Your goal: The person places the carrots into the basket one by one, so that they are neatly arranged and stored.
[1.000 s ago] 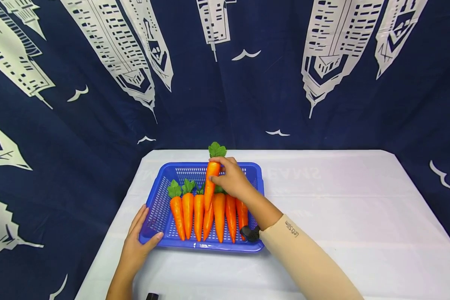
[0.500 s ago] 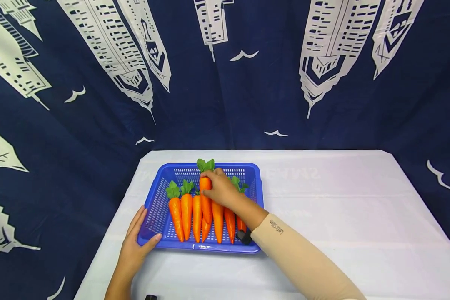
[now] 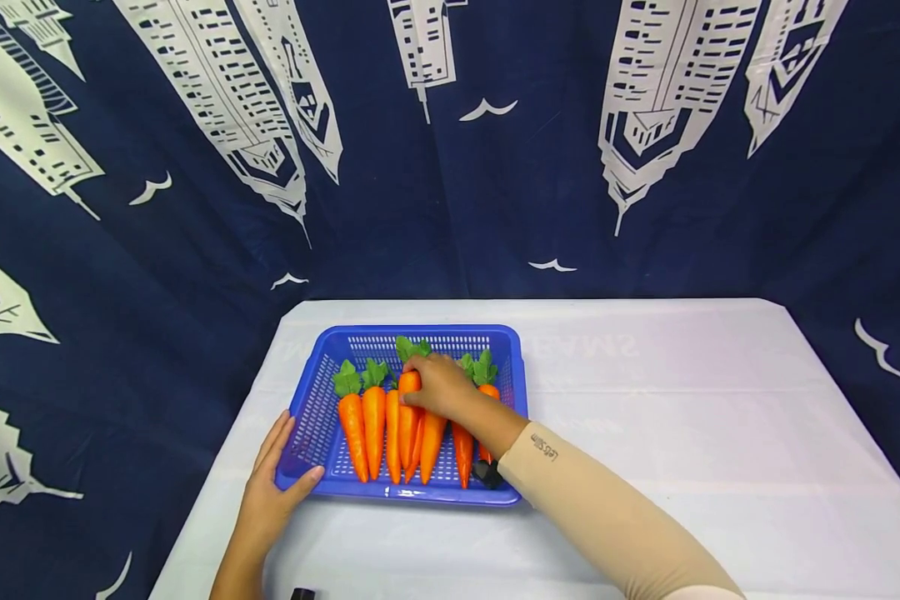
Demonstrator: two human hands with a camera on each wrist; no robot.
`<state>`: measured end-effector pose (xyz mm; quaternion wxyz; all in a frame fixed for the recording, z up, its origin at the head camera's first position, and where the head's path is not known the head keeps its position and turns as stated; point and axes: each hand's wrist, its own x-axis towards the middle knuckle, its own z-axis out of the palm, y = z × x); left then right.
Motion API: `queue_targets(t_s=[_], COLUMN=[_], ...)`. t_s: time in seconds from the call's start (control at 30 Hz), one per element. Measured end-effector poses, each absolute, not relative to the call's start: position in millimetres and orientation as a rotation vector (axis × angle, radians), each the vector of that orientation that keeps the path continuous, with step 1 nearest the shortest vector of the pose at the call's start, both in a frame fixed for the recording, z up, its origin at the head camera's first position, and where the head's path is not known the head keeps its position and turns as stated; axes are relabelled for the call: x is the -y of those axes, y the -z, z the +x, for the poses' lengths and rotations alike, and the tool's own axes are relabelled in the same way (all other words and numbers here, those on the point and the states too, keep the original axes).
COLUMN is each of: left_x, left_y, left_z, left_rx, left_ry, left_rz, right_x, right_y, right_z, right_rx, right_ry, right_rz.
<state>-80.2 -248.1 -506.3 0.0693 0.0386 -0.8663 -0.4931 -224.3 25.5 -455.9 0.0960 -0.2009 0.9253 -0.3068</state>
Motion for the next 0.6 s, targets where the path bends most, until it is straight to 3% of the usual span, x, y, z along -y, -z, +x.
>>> queue_targets(t_s=[0.3, 0.6], left_x=[250.7, 252.6], left_y=[503.3, 483.4], left_z=[-81.9, -85.1], left_rx=[2.670, 2.718], left_ry=[1.440, 1.290], left_rz=[0.134, 0.151], right_x=[-36.7, -78.4], right_y=[444.6, 406.6], right_z=[-221.2, -210.6], right_rx=[-2.747, -2.762], right_ry=[0.901, 1.233], right_rz=[-0.604, -0.469])
